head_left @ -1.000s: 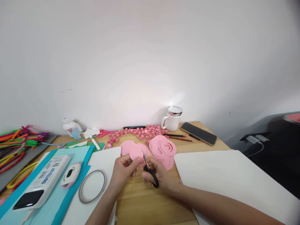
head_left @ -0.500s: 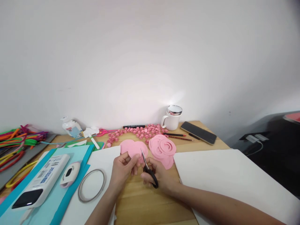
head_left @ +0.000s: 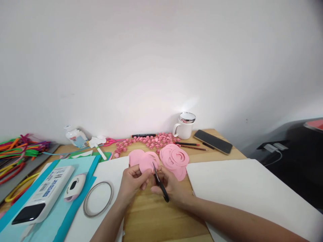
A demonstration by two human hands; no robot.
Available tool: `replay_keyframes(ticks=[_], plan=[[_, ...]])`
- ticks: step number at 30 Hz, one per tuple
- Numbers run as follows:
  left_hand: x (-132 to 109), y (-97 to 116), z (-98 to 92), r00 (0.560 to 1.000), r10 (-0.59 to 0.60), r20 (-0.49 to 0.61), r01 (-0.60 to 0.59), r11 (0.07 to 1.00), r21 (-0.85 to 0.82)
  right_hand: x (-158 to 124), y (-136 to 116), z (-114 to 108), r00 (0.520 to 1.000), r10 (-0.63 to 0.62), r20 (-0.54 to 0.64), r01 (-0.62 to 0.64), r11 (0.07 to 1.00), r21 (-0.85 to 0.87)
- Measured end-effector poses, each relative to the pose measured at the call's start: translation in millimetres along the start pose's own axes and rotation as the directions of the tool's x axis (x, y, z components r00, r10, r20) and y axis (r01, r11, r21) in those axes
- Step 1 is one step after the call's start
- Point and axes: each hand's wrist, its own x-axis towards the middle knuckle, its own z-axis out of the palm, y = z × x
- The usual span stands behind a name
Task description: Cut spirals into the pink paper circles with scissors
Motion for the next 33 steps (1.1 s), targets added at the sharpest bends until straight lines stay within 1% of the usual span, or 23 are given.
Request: replay_keyframes(ticks=[6,12,20,28,33], plan=[[-0.8,1.5,1.6,1.0,0.01,0.006,-0.01,1.0,-0.013,0.3,-2.7,1.9,1.0,-0.009,0.015,0.008,0.999,0.032],[-0.2,-1.1,-0.1,1.0,0.011,0.017,-0.011,1.0,0.005,0.7,-7.0,3.3,1.0,0.0,0.026,0.0,1.0,0.006],[1.3,-2.2,-1.5,0.999,0.02,0.027,-0.02,1.0,0.003,0.4,-1.0,1.2,0.999,0.02,0.027,-0.019,0.999,-0.036],[0.5,0.2,-1.7,0.999,0.041,-0.027,-0.04,0.999,0.017,-1.1,1.0,-0.8,0.998,0.058,0.006,-0.057,0.995,-0.081],[0.0,-0.6,-1.9,0.997,0.053,-0.052,-0.054,0.998,-0.028,-1.7,0.9,0.5,0.997,0.074,-0.017,-0.075,0.996,-0.055]])
